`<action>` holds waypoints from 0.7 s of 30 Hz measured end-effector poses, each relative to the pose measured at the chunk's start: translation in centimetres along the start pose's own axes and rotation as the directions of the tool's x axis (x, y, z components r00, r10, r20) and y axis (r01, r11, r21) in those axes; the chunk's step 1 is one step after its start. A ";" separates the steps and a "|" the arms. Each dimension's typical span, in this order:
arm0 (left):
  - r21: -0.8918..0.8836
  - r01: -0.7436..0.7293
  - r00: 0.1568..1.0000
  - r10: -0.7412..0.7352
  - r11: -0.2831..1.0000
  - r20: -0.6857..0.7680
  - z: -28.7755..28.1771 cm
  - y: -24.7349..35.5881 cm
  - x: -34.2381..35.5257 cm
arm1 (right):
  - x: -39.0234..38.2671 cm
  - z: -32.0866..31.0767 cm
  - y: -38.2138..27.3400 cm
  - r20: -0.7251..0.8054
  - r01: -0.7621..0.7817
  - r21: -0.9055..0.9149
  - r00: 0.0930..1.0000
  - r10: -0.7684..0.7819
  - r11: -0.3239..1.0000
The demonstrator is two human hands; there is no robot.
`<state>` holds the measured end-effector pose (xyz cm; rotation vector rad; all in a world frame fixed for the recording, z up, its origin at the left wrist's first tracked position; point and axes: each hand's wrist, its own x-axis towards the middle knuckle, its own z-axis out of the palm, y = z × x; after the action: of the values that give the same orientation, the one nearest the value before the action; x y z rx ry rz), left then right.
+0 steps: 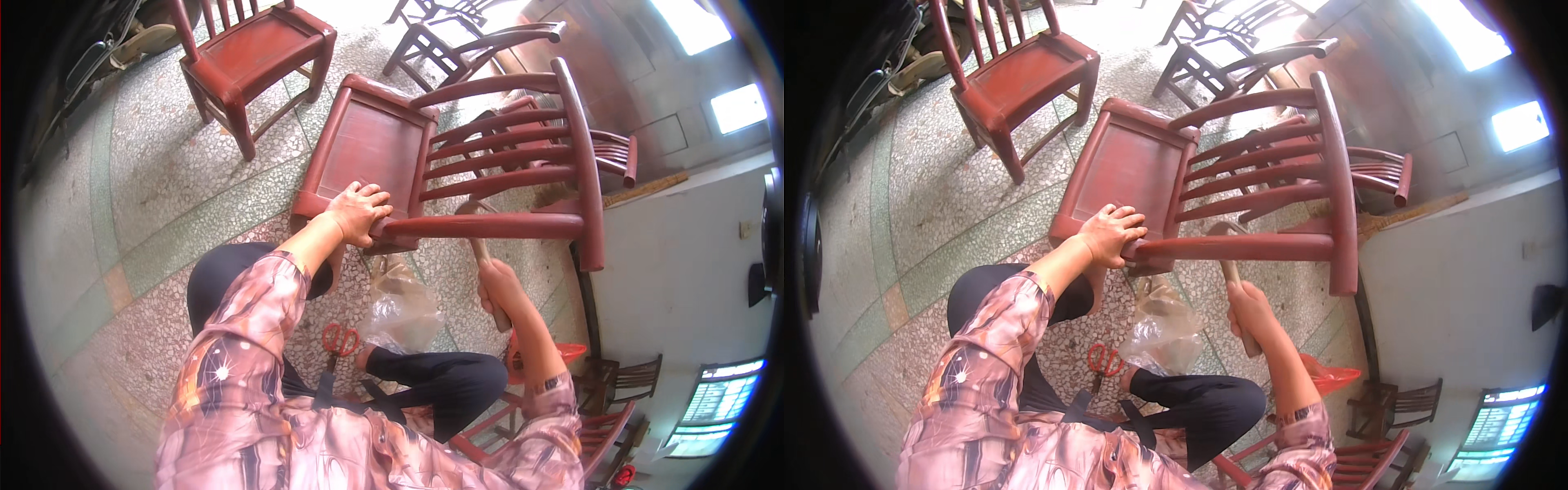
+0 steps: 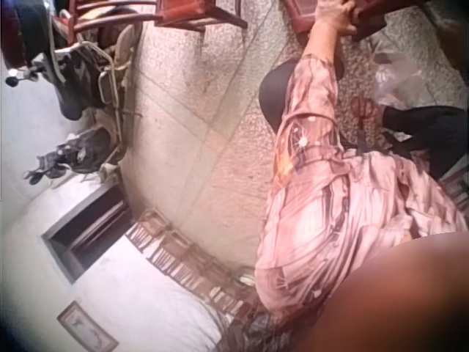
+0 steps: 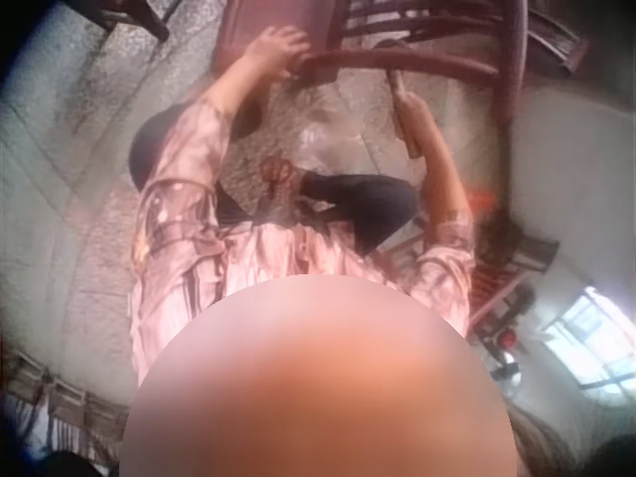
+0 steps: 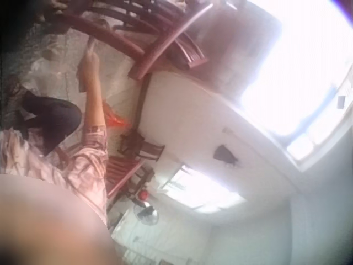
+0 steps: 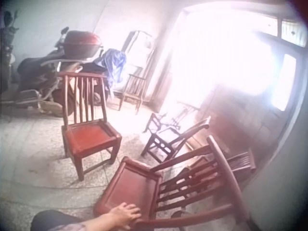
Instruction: Repairing a wooden chair by hammering the joints to secure the legs.
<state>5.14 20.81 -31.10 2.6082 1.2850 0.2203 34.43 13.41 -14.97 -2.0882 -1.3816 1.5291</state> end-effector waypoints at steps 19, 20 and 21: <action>-0.061 0.060 0.998 -0.058 0.996 0.034 0.6 -0.2 -0.3 | -1.2 3.6 -19.5 0.142 0.196 -0.952 0.964 -0.225 0.236; -0.077 0.065 0.998 -0.062 0.995 0.033 0.4 -0.2 -0.2 | 0.1 3.7 -20.0 0.178 0.201 -0.972 0.967 -0.185 0.119; -0.076 0.063 0.997 -0.060 0.995 0.048 0.2 -0.2 -0.2 | 1.6 3.8 -20.3 0.183 0.188 -0.982 0.975 -0.126 0.026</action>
<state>4.90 20.71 -31.38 2.4905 1.3123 0.1943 20.04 24.28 -4.80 -2.1573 -3.2343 0.2209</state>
